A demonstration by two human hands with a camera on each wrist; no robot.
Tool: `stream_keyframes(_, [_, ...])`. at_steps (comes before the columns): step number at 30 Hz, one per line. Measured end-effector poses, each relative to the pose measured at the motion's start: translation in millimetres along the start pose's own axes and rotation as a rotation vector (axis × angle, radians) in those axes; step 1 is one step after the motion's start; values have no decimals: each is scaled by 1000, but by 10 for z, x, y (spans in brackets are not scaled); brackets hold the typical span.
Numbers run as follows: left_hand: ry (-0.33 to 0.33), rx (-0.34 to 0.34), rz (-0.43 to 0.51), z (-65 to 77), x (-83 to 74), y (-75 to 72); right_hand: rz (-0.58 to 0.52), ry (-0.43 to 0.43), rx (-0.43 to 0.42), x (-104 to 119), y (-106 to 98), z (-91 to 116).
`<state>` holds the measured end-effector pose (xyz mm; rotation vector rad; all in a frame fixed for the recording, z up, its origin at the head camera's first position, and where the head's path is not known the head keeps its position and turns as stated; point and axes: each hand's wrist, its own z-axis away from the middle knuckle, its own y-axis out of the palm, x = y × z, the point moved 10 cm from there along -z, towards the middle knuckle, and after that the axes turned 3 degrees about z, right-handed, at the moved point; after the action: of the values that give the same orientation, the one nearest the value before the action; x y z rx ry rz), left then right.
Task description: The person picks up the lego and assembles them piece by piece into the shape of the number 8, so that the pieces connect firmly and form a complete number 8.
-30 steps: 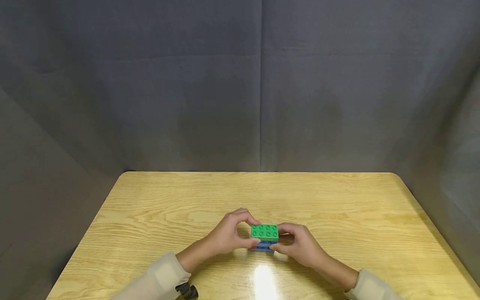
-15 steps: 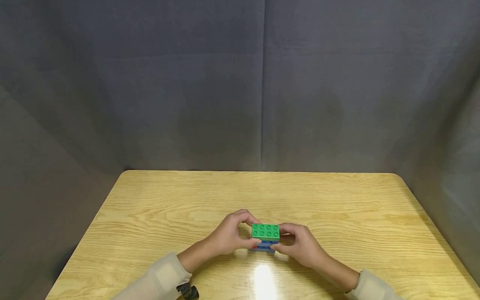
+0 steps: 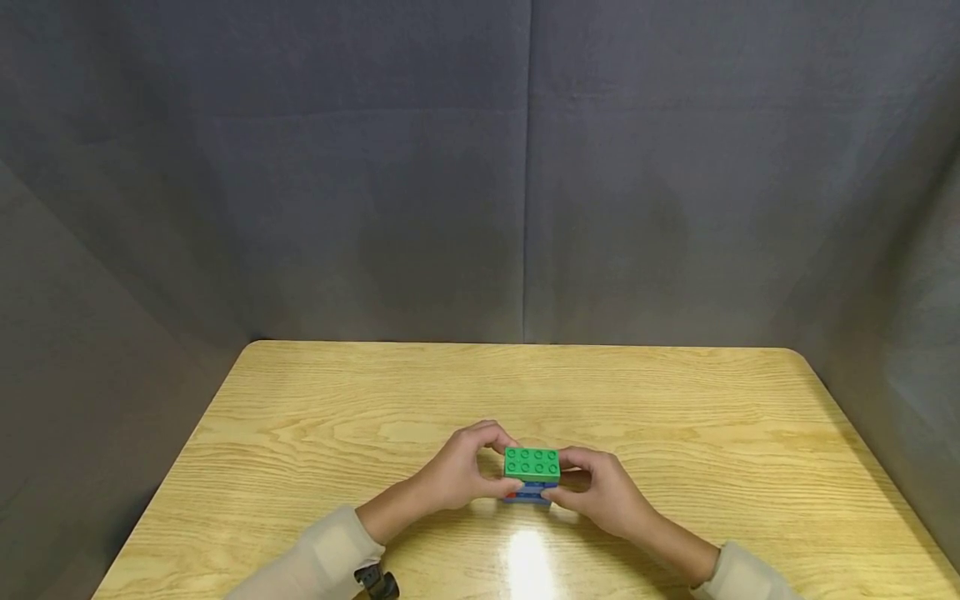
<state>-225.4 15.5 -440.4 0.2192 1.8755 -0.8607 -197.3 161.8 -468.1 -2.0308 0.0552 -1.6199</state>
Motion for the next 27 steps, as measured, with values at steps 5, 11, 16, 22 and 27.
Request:
stream_keyframes(5, [8,17,-2,-5,1,1,6,-1,7,3,1,-8])
stream_keyframes(11, [56,26,-24,-3,-6,15,39,-4,15,11,-3,-10])
stream_keyframes(16, [44,24,11,15,3,-20,83,-31,22,38,-33,-22])
stream_keyframes(22, [74,-64,97,81,-6,-267,168,-72,10,91,-186,12])
stream_keyframes(27, [56,-171,58,94,0,-682,325,-117,-71,160,-527,11])
